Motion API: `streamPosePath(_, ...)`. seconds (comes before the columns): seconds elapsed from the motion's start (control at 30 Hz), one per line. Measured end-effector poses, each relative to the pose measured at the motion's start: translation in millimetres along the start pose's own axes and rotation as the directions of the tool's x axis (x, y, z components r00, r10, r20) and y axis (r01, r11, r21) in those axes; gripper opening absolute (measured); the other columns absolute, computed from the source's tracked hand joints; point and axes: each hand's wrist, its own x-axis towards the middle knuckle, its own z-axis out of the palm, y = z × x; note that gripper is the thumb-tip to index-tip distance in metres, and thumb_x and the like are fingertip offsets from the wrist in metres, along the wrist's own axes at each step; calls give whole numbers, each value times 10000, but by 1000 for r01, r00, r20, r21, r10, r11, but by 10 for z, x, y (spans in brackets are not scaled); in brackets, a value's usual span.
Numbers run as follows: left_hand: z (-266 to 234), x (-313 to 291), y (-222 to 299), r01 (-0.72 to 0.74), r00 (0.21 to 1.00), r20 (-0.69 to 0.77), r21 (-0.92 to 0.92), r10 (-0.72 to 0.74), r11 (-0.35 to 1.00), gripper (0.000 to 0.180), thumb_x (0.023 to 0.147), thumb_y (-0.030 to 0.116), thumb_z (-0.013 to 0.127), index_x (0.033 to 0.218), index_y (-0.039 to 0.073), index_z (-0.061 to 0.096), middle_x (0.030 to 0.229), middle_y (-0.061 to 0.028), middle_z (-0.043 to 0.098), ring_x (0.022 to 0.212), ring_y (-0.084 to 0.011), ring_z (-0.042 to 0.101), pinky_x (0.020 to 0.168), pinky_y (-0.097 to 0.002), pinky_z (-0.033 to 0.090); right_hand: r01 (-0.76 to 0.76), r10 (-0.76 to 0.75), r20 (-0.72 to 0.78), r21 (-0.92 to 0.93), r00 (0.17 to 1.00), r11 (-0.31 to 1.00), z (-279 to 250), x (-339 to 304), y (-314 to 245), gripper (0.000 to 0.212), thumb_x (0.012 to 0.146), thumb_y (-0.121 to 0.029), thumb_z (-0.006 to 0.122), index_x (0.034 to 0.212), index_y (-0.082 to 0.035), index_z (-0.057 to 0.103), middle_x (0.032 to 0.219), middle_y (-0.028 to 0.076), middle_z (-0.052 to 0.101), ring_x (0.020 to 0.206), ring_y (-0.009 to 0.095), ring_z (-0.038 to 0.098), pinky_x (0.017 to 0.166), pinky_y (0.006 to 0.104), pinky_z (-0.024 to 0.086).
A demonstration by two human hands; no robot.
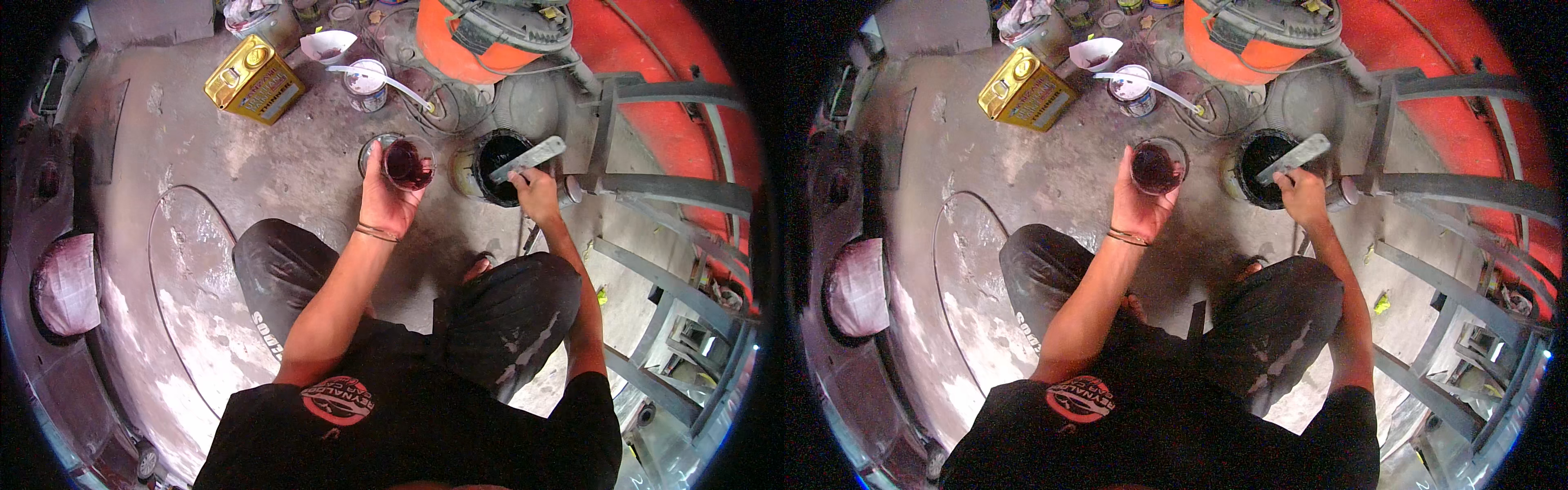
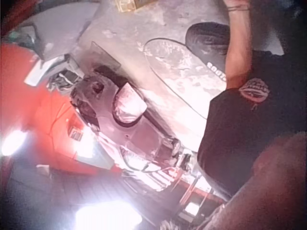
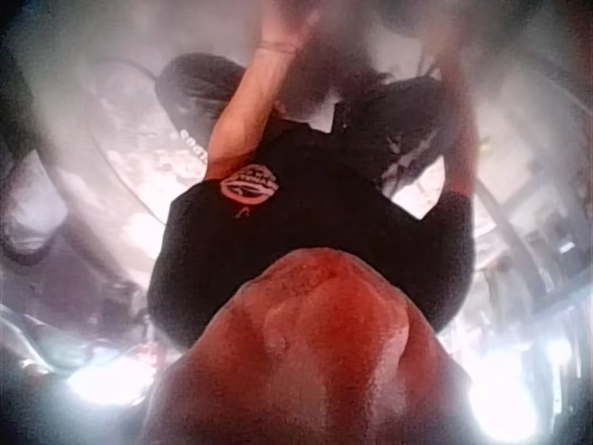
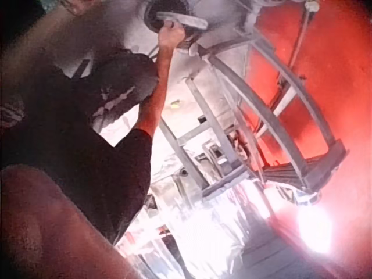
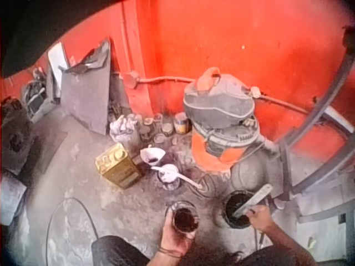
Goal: The person pours dark paint from a can into a small cup, then uses a flat metal strip to stir and scrape the paint. They repeatedly dip the strip into the paint and check the color against a maroon car hood and door.
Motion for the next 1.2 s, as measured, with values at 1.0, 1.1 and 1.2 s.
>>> streamPosePath(1.0,601,259,-1024,229,966,107,66,-235,971,418,1011,445,652,1188,66,662,1191,-101,714,1061,-253,700,966,-431,599,-117,519,-198,851,831,512,-2257,-1224,-1245,179,1042,-230,651,1046,-61,710,985,84,750,418,-1,340,368,188,260)
streamPosePath(1.1,663,154,-933,216,969,114,48,-220,975,432,1008,442,657,1211,60,656,1222,-105,707,1138,-262,683,1006,-443,585,-159,423,-262,661,867,733,-2193,-1089,-1630,204,1034,-229,670,988,-38,727,794,-15,657,458,23,373,412,223,286)
streamPosePath(1.2,678,95,-864,218,965,141,49,-223,975,476,1019,457,630,1261,47,618,1279,-120,682,1184,-271,667,1037,-431,569,184,-23,-444,323,896,929,-1910,-854,-1774,278,1014,-242,701,956,28,722,675,-11,629,577,107,506,530,293,414)
